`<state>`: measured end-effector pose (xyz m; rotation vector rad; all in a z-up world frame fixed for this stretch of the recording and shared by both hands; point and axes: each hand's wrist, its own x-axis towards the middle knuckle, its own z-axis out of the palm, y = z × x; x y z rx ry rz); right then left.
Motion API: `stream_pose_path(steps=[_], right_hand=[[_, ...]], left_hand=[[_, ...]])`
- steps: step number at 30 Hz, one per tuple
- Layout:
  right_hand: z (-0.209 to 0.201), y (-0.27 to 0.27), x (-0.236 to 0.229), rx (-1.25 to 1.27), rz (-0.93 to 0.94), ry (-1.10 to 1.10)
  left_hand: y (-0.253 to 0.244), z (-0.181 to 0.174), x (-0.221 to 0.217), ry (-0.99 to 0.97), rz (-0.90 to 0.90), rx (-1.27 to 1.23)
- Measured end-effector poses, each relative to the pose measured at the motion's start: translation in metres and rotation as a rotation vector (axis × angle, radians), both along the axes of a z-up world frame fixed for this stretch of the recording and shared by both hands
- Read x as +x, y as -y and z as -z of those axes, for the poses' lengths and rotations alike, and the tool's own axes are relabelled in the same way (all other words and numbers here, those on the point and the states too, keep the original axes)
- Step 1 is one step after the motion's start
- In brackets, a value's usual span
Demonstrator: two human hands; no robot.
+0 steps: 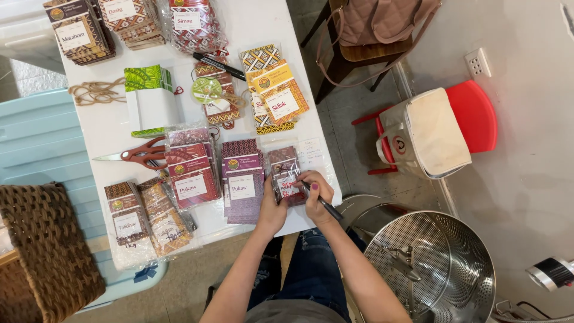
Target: The person organizes packaged items on a white table, picks up a pen, and writes on a sheet of paper. They then handle several packages, moving them around and writing on the labels before placing them back on the table.
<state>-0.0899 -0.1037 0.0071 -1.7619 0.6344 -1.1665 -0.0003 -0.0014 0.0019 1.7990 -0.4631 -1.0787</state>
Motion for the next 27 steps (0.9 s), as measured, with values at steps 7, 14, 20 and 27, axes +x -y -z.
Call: stream_pose_path(steps=[7,14,20,27], right_hand=[[0.008,0.003,-0.003,-0.004,0.036,-0.054],[0.012,0.003,-0.003,0.004,0.072,-0.074],[0.009,0.004,-0.005,-0.018,0.069,-0.066],[0.010,0.003,-0.006,-0.036,0.064,-0.085]], left_hand=[[0.004,-0.015,0.008,-0.041,0.025,-0.047],[0.006,-0.073,0.009,-0.056,0.044,-0.112],[0.002,-0.055,0.007,-0.039,0.114,-0.048],[0.000,-0.054,0.006,-0.047,0.109,-0.077]])
